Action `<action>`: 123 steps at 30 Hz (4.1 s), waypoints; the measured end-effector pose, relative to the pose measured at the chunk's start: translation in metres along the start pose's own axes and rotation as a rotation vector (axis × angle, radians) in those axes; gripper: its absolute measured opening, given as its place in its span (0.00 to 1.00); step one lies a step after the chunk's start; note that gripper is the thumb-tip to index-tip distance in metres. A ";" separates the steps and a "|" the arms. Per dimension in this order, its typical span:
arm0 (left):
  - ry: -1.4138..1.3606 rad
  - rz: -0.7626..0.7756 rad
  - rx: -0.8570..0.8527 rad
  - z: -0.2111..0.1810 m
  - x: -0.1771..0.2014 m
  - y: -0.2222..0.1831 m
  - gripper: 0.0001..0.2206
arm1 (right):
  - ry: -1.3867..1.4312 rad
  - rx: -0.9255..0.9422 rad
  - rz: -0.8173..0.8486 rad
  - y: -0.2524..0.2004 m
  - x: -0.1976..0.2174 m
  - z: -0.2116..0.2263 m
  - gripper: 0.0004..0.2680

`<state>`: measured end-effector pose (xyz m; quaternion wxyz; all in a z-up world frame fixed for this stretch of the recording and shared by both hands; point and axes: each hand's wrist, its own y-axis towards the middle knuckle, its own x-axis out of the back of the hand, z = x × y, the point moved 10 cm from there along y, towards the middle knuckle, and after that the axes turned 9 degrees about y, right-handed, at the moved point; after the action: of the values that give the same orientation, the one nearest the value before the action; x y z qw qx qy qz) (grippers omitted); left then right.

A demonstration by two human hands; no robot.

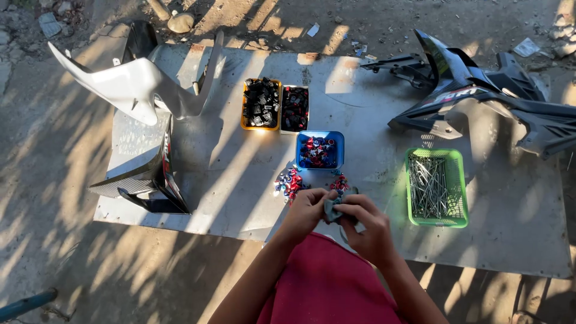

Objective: Wiping and cleaning small motorcycle valve caps with a cloth on a workbench.

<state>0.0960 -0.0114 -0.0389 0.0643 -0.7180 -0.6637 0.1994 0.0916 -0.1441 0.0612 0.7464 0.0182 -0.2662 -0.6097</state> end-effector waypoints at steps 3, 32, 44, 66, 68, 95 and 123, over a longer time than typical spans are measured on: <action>-0.008 0.036 -0.004 -0.017 -0.004 -0.001 0.16 | 0.045 0.009 -0.085 -0.001 0.001 -0.015 0.10; -0.233 0.059 -0.043 0.010 -0.008 -0.005 0.09 | 0.256 -0.081 -0.219 -0.014 0.027 -0.026 0.08; -0.049 0.045 -0.135 -0.023 -0.014 -0.014 0.11 | 0.218 -0.152 -0.242 0.001 0.035 -0.012 0.05; -0.209 -0.282 0.051 0.024 0.002 -0.011 0.11 | -0.063 0.086 -0.138 -0.019 -0.013 -0.012 0.08; -0.164 -0.326 0.046 0.029 0.006 -0.008 0.12 | -0.094 0.048 -0.144 -0.019 -0.017 -0.034 0.06; 1.638 -0.164 0.285 0.374 0.105 0.211 0.18 | 0.830 -1.209 -0.262 -0.199 -0.149 -0.433 0.10; -0.513 0.026 0.203 0.089 -0.042 0.003 0.11 | -0.010 -0.156 -0.152 -0.030 -0.004 -0.045 0.09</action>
<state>0.0639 -0.0681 -0.1128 -0.0366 -0.6424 -0.6259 0.4408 0.0835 -0.1617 0.0103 0.6960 -0.0230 -0.2194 -0.6834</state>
